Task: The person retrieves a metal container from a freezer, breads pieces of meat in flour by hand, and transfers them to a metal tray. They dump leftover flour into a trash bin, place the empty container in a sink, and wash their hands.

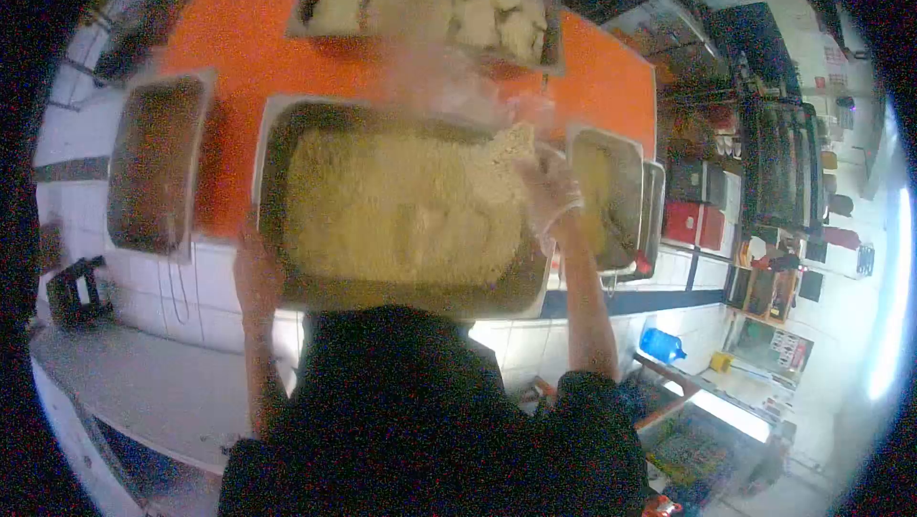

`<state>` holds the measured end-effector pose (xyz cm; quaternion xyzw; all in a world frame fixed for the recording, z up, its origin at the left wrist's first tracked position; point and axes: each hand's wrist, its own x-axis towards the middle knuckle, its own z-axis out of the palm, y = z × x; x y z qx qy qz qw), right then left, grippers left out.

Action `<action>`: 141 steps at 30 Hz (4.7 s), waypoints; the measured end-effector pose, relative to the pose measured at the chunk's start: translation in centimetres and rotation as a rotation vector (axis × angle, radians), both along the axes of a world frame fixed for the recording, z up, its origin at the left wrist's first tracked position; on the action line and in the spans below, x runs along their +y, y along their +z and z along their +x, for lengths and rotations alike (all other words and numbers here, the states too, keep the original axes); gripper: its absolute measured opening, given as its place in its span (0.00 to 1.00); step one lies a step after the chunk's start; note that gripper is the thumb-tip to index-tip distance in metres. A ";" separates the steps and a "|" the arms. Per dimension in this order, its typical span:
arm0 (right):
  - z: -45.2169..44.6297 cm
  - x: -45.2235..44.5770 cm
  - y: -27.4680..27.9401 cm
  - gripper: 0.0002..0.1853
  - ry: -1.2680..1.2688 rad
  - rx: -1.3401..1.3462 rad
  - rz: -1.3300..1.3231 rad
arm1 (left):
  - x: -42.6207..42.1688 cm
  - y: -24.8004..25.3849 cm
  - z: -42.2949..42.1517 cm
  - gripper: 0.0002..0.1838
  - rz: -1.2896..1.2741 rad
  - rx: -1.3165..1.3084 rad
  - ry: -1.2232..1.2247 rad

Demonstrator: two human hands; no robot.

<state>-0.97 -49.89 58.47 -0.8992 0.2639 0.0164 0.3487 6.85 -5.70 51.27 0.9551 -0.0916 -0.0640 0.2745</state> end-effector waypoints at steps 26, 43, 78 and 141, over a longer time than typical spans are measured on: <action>5.9 2.3 -1.5 0.26 0.688 0.164 -0.628 | -0.4 -0.6 0.6 0.42 0.051 0.135 0.067; -10.9 5.8 -14.2 0.24 0.601 0.160 -0.603 | -0.2 0.3 -0.2 0.39 -0.054 0.049 0.024; 32.4 3.8 1.4 0.21 0.403 -0.200 -0.653 | 0.3 -0.8 0.9 0.43 -0.042 0.075 0.042; -2.3 4.5 -18.0 0.27 0.121 0.236 -0.630 | -9.8 -1.5 4.5 0.27 0.040 0.117 -0.385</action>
